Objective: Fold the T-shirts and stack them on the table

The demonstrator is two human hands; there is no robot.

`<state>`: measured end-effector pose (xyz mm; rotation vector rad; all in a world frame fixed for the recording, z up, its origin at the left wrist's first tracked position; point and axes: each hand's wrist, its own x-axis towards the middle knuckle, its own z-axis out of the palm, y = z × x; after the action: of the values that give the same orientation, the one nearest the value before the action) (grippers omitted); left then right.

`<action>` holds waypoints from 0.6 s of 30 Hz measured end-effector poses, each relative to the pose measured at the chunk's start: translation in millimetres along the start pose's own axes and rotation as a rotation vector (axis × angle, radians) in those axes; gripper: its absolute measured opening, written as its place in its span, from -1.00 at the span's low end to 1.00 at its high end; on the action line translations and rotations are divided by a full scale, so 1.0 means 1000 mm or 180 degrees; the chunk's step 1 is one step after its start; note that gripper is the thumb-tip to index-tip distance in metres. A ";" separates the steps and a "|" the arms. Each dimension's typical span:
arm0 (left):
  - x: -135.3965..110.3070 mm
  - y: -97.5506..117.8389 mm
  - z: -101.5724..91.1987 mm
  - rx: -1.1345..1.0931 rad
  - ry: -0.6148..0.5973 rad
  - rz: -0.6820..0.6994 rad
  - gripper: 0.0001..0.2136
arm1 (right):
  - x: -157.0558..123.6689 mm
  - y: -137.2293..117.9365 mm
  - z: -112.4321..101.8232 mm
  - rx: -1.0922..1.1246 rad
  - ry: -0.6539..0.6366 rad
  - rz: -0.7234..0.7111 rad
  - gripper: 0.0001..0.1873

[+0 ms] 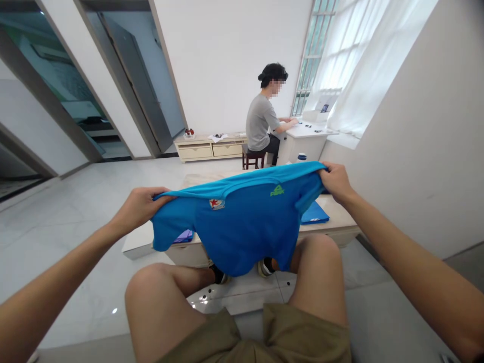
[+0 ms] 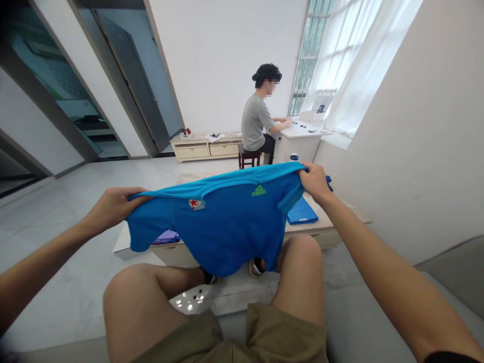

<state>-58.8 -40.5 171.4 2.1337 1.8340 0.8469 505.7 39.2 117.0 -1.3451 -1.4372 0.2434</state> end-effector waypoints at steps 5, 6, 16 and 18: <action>0.005 -0.017 0.015 -0.0104 -0.0008 -0.0128 -0.33 | 0.002 0.007 -0.013 -0.0783 -0.0267 -0.0546 -0.68; 0.007 -0.022 0.018 -0.0107 -0.0028 -0.0152 -0.35 | 0.002 0.010 -0.014 -0.0950 -0.0345 -0.0656 -0.69; 0.003 -0.071 0.058 -0.0299 -0.0213 -0.0840 -0.59 | -0.023 0.075 0.022 -0.1331 -0.0796 -0.0665 -0.58; -0.001 -0.082 0.067 -0.0296 -0.0170 -0.0964 -0.64 | -0.032 0.091 0.030 -0.1400 -0.0965 -0.0595 -0.59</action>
<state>-91.3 -10.2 75.0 1.7460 1.9804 0.7779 526.5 59.2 20.6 -1.5566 -1.9408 0.0038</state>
